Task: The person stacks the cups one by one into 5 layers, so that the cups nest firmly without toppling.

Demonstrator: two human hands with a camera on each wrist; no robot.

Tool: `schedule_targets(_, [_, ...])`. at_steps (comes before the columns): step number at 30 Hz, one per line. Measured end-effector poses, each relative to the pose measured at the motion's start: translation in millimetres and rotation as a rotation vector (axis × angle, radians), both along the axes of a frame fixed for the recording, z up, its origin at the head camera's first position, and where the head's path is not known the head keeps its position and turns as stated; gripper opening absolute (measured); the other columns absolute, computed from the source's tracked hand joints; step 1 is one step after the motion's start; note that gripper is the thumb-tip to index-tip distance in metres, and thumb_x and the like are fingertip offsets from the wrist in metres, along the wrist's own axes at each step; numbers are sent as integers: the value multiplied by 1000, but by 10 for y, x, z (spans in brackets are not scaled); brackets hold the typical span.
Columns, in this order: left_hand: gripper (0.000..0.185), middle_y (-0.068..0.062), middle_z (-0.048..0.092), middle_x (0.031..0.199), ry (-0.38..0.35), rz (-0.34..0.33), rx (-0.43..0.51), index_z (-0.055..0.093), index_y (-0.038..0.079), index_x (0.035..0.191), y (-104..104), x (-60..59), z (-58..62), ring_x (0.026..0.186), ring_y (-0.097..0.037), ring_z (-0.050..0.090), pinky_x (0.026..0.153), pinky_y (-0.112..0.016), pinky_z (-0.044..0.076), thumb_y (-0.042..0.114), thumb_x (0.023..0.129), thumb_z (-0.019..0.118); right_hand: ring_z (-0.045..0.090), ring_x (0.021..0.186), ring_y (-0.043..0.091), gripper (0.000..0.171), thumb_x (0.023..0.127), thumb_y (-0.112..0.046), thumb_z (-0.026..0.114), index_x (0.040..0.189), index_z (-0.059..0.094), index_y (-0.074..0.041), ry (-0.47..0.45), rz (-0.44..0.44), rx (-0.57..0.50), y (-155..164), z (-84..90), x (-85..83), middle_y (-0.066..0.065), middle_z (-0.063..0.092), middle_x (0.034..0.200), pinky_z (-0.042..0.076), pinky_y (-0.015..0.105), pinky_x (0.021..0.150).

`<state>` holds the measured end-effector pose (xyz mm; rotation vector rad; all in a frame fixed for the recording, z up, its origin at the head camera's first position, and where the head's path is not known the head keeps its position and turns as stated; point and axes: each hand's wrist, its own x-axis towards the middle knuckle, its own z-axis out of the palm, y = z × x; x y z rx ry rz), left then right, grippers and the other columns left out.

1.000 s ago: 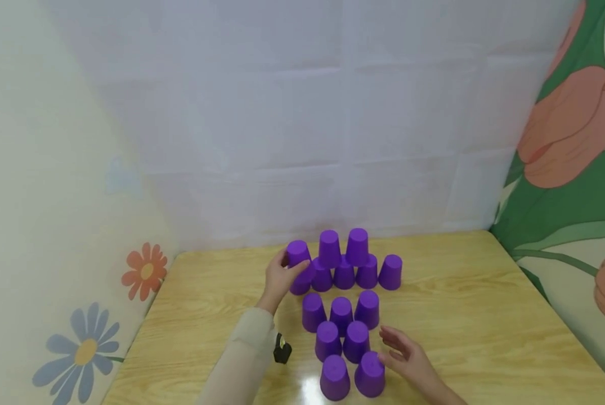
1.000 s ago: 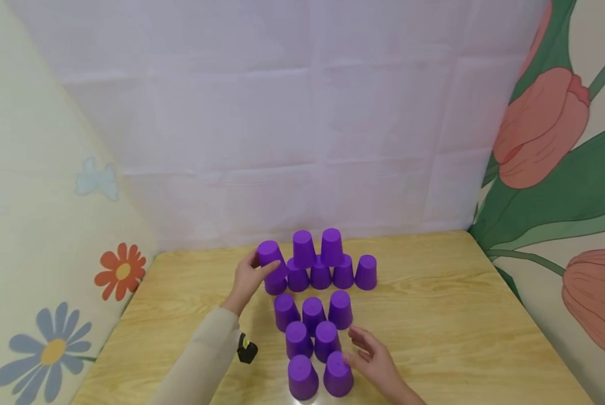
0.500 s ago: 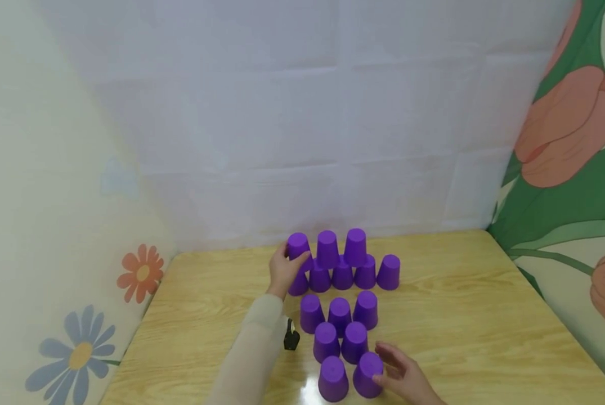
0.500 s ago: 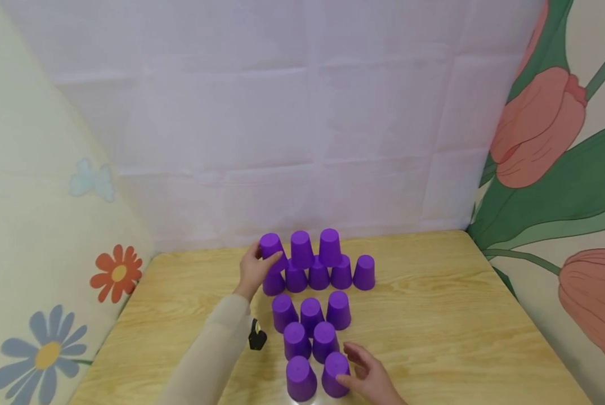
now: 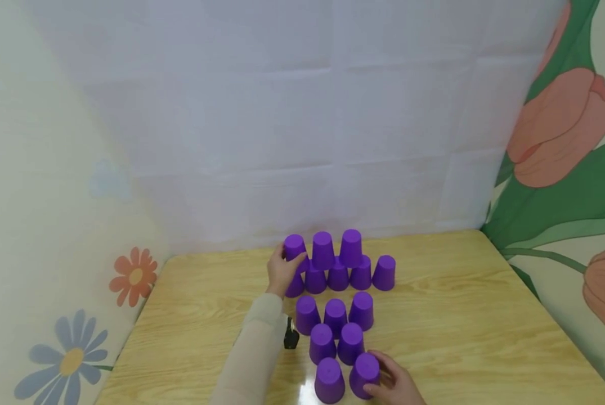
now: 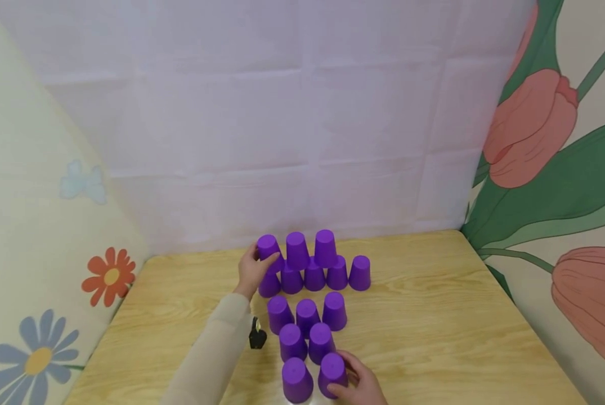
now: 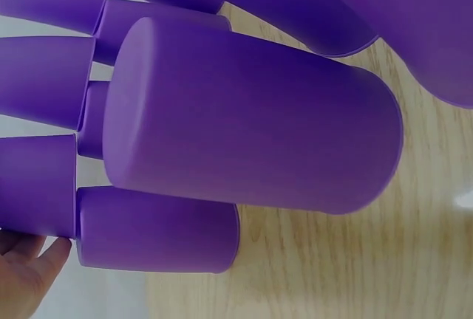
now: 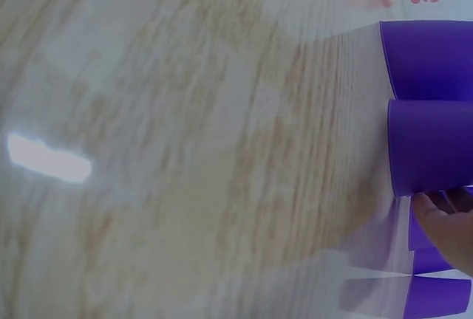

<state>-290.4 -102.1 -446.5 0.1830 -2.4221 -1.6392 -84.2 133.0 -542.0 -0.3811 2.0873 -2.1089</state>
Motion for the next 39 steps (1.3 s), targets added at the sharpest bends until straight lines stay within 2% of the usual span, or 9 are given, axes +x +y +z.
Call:
schedule_targets(7, [58,-25,56,126,21,-5,-2,48,-1,130,-8,-14,-38,120,-38,51,107,-48,38,16,80,72,47,105,-15,72,78,-14,72,131,35,17,-35,-44,54,-26,9,8,-31,52,115,43,10,93])
schedule_targets(10, [59,-25,55,126,27,-5,9,48,-1,130,-11,-12,-43,120,-38,51,107,-48,38,15,79,72,48,104,-14,69,78,-15,73,130,40,15,-29,-59,109,-31,23,15,-6,60,123,45,14,92])
schedule_targets(13, [61,-26,54,128,23,-1,26,46,-2,131,-15,1,-37,121,-39,50,107,-48,38,15,79,72,48,103,-13,66,78,-16,73,130,43,12,-34,-73,150,-42,48,19,22,56,126,46,16,91])
schedule_targets(15, [62,-27,53,128,27,-1,35,46,-3,132,-17,10,-33,121,-40,50,107,-49,38,14,79,72,48,102,-13,66,78,-17,73,130,44,11,-41,-75,155,-49,59,17,31,51,126,46,15,91])
schedule_targets(21, [61,-29,52,129,54,-18,62,46,-4,130,-38,48,-24,122,-42,48,106,-49,39,12,78,73,48,102,-13,65,77,-14,73,128,43,14,-14,-81,154,-42,86,17,27,55,124,47,15,91])
schedule_targets(29, [71,-29,39,140,-2,-21,130,37,-4,138,-114,157,-5,131,-42,38,110,-48,34,16,80,72,51,104,-10,60,77,-12,73,125,47,12,104,-93,230,17,128,3,26,58,120,50,21,90])
schedule_targets(33, [69,-29,41,139,10,-15,135,37,-5,138,-172,228,-14,130,-41,40,109,-49,34,17,81,71,52,104,-9,55,77,-10,73,122,49,12,209,-92,237,72,123,-24,6,64,117,51,21,88])
schedule_targets(37, [68,-27,42,139,7,-21,131,38,-4,137,-233,317,-36,129,-41,41,109,-51,35,18,81,71,52,103,-10,54,76,-6,73,120,49,13,283,-103,226,115,163,-64,12,64,113,52,20,87])
schedule_targets(39, [67,-27,42,139,10,-27,139,39,-4,136,-261,359,-59,128,-41,42,108,-51,35,17,81,71,52,102,-10,53,75,-4,73,119,50,13,309,-111,227,135,188,-87,25,61,110,52,20,86])
